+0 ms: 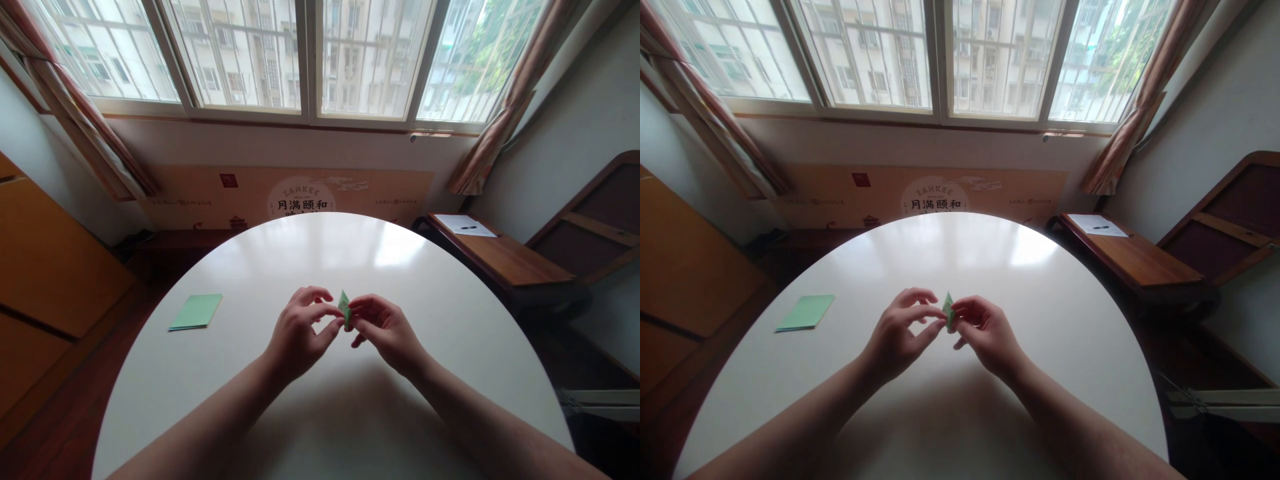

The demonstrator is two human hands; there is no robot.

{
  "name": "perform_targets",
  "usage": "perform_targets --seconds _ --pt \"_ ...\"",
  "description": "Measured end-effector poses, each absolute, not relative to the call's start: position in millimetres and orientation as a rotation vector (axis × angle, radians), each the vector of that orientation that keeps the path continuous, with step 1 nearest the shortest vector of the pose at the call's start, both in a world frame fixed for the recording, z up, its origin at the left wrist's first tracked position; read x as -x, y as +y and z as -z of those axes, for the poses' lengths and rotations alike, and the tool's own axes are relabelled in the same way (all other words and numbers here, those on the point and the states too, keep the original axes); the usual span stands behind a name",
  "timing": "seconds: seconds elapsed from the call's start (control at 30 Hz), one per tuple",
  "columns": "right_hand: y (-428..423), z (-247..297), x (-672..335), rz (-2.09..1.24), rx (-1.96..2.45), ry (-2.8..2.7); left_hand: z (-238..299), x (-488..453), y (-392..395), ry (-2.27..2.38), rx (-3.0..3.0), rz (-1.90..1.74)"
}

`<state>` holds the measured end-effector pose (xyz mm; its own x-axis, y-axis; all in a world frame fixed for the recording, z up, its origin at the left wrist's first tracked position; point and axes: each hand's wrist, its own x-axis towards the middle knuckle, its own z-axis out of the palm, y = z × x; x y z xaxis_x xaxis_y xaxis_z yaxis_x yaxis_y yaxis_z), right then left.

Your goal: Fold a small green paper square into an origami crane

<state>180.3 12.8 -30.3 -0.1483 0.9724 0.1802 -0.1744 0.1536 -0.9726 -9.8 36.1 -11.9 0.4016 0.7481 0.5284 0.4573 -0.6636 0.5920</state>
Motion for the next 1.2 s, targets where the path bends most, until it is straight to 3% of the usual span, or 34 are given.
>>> perform_targets --seconds 0.23,0.53,1.2 --pt "11.8 35.8 -177.2 -1.277 0.896 -1.262 13.0 10.4 37.3 1.020 -2.624 -1.185" --pt "12.4 33.4 -178.7 -1.327 0.925 -1.182 13.4 8.2 36.2 0.864 -2.450 -1.180" --pt "12.3 38.0 -177.8 -1.284 0.953 -1.267 18.5 6.1 39.0 0.993 -2.113 -1.072"
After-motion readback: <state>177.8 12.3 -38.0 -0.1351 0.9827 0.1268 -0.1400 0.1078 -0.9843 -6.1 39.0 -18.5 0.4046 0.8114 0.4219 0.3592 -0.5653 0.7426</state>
